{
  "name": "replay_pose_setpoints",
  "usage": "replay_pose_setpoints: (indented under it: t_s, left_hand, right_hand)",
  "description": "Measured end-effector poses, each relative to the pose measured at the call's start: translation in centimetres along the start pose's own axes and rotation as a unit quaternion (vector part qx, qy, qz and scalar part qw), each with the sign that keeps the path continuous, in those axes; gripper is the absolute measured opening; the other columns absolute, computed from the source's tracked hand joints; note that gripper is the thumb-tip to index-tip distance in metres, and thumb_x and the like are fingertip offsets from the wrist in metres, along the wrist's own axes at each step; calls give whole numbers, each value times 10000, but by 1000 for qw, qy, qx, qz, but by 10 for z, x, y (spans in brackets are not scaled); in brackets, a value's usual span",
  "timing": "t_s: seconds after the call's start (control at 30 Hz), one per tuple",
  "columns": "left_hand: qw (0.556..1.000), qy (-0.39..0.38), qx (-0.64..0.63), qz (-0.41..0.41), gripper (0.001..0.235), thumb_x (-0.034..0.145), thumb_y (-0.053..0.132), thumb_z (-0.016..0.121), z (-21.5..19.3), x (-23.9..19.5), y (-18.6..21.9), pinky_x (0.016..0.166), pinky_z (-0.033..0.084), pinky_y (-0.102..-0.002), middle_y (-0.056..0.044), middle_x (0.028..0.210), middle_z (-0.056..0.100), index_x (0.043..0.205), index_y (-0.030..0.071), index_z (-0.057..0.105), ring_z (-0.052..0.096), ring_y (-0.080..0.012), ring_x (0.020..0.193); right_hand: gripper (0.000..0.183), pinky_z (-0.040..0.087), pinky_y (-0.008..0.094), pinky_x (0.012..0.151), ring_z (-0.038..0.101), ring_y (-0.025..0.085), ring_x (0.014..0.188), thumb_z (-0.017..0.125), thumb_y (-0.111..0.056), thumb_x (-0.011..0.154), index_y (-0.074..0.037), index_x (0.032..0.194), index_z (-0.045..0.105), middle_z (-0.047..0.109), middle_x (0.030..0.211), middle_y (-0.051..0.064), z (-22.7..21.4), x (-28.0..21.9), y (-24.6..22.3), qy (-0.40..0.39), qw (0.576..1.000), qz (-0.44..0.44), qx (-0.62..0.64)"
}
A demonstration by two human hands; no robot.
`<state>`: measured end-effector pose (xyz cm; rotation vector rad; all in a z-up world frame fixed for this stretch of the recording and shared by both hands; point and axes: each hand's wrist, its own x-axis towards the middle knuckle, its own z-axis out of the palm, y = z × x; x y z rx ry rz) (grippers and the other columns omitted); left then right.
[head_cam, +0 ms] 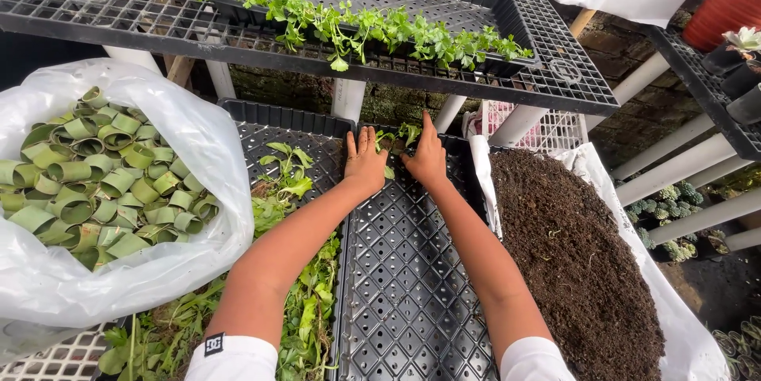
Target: Wrapping the roots of plant cuttings with small leaf pieces and planting them into a tray of soil.
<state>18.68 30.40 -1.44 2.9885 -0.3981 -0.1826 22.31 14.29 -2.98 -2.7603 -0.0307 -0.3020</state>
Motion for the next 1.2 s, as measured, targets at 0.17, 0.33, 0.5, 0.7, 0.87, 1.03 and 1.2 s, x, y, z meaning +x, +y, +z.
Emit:
replay_pose_setpoints:
  t_s: [0.17, 0.33, 0.5, 0.7, 0.87, 1.03, 1.2]
  left_hand:
    - [998, 32, 47, 13, 570, 966, 157, 660, 11, 3, 2, 1207, -131, -638, -277, 1677, 87, 1507, 154, 477, -59, -448, 1560]
    - [994, 70, 54, 57, 563, 963, 151, 682, 11, -10, 3, 1218, -87, -633, -260, 1671, 165, 1494, 165, 495, -12, -453, 1563]
    - [989, 66, -29, 128, 413, 975, 105, 554, -12, -43, -12, 1176, 37, -693, -226, 1406, 539, 1387, 125, 543, 521, -389, 1339]
    - [966, 106, -152, 180, 348, 985, 125, 529, -77, -147, -59, 890, 500, -453, -76, 1033, 706, 1311, 145, 646, 717, -288, 953]
    - [969, 157, -183, 58, 341, 986, 127, 521, -153, -253, -113, 439, 471, -295, -32, 1206, 701, 1287, 174, 675, 517, -110, 457]
    - [965, 123, -179, -146, 325, 1010, 74, 515, -181, -290, -189, 401, 449, -297, -102, 993, 783, 1275, 100, 702, 512, -139, 443]
    - [949, -26, -81, -302, 621, 929, 15, 448, -165, -284, -253, 614, 512, -456, -152, 1067, 746, 1507, 227, 528, 682, -327, 786]
  right_hand:
    - [1246, 461, 682, 1108, 474, 581, 1385, 888, -76, 803, -184, 1700, 31, 288, 1610, 327, -30, -29, 4, -11, 997, -49, 51]
    - [1092, 430, 664, 1139, 429, 573, 1425, 844, -159, 840, -172, 1686, 154, 299, 1584, 307, -91, -92, 8, -15, 992, -116, 47]
    - [648, 425, 616, 1147, 475, 540, 1401, 622, -51, 980, 27, 1573, 373, 448, 1456, 334, -166, -176, 37, 15, 992, -114, 45]
    - [656, 528, 547, 1105, 522, 417, 1441, 500, -579, 1060, -160, 1566, 498, 519, 1496, 188, -176, -220, 186, -165, 978, 61, -115]
    - [719, 459, 502, 1199, 462, 300, 1475, 550, -604, 963, -234, 1572, 455, 498, 1571, 57, -208, -254, 153, -219, 954, 129, -156]
    - [549, 600, 446, 1065, 735, 286, 1186, 635, -421, 989, -214, 1495, 587, 626, 1469, 69, -208, -271, 178, -191, 958, 144, -157]
    - [367, 638, 477, 1005, 762, 335, 1124, 680, -273, 1008, -152, 1346, 755, 712, 1412, 104, -207, -285, 186, -100, 973, 145, -149]
